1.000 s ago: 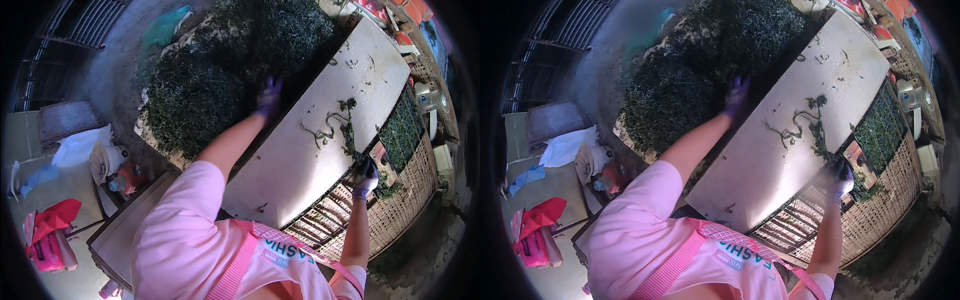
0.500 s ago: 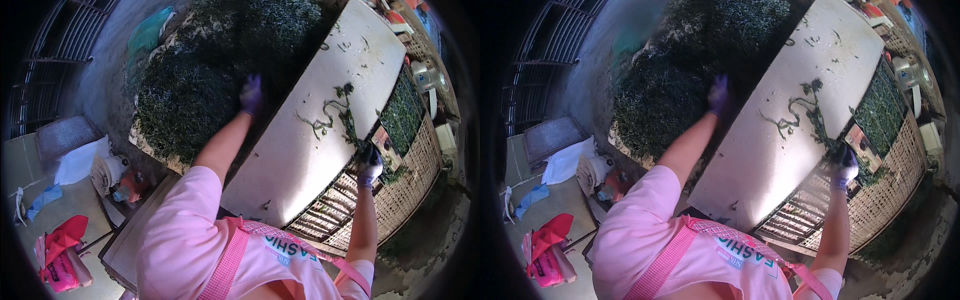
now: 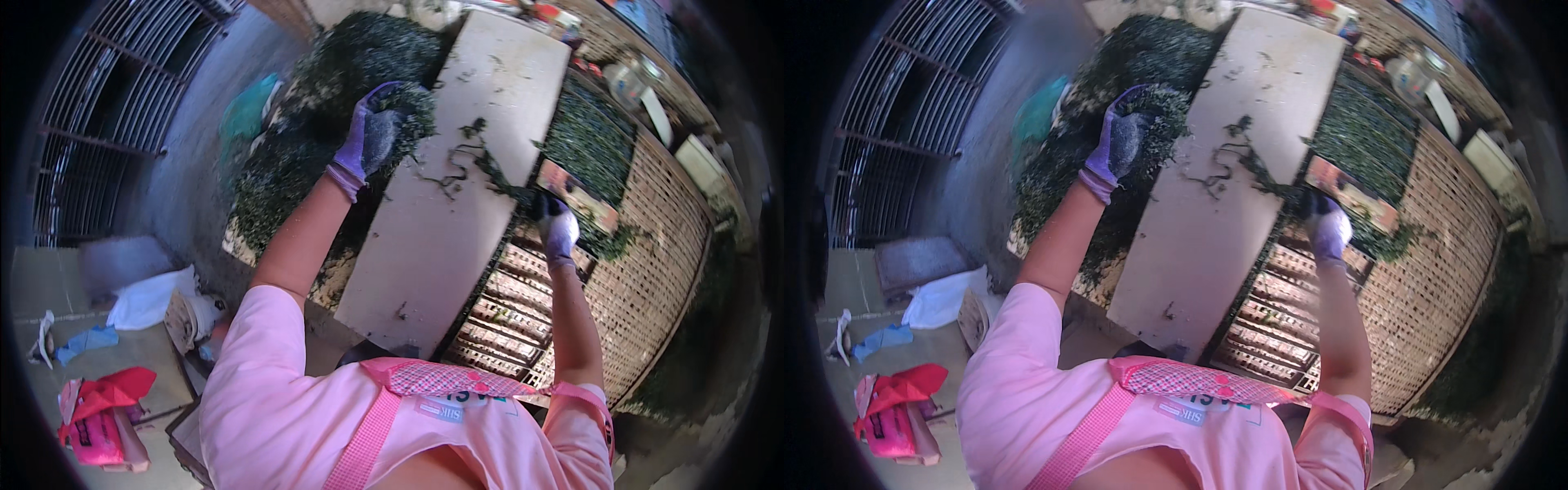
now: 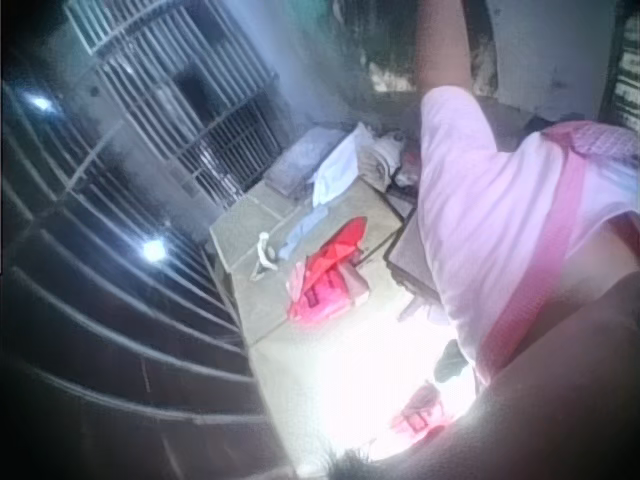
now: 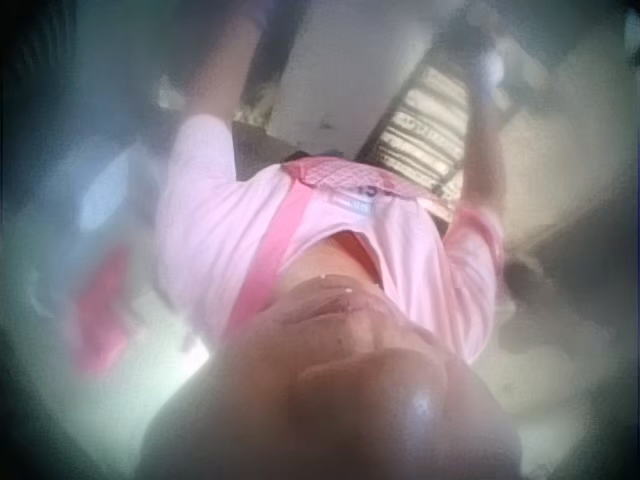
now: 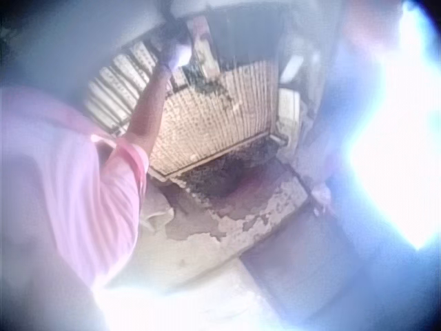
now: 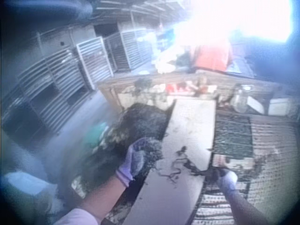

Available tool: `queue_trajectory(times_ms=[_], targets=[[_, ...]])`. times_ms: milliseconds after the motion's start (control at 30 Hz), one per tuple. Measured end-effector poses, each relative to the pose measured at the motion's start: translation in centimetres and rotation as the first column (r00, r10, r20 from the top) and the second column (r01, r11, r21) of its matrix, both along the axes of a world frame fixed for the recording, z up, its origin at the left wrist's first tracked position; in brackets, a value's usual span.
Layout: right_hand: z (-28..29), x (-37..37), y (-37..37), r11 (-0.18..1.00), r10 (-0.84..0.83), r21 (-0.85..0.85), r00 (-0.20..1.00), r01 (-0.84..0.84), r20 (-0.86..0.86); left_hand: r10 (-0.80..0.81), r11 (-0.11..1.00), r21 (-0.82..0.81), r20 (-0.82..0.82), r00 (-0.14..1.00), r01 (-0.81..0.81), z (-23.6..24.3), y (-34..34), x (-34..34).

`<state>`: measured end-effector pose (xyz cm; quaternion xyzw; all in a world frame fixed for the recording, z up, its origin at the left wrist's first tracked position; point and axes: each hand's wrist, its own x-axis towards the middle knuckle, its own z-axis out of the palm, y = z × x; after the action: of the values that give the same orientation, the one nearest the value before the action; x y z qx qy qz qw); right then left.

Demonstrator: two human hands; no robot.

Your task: The person repeatedly picks up handfuls of dried green seaweed from a large pile, places them onto a rectangular woven tray, and spreads them out evenly. The person continues this process of transferring and arranging the seaweed across the tray's surface.

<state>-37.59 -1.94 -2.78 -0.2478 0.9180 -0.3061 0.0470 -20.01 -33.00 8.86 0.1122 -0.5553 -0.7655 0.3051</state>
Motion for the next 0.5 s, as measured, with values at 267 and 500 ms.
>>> queue_trajectory(times_ms=[267,500], targets=[[5.2,-3.1,7.0,0.522,0.463,-0.821,0.731,0.233,0.502,-0.099,0.376,-0.890,0.238,0.966,0.257,-2.3,18.3,-14.5],[3.4,-4.3,14.6,0.974,-0.188,-0.130,0.982,0.184,-0.017,0.306,-0.582,-0.795,-0.019,0.952,0.171,-12.3,16.9,-12.8]])
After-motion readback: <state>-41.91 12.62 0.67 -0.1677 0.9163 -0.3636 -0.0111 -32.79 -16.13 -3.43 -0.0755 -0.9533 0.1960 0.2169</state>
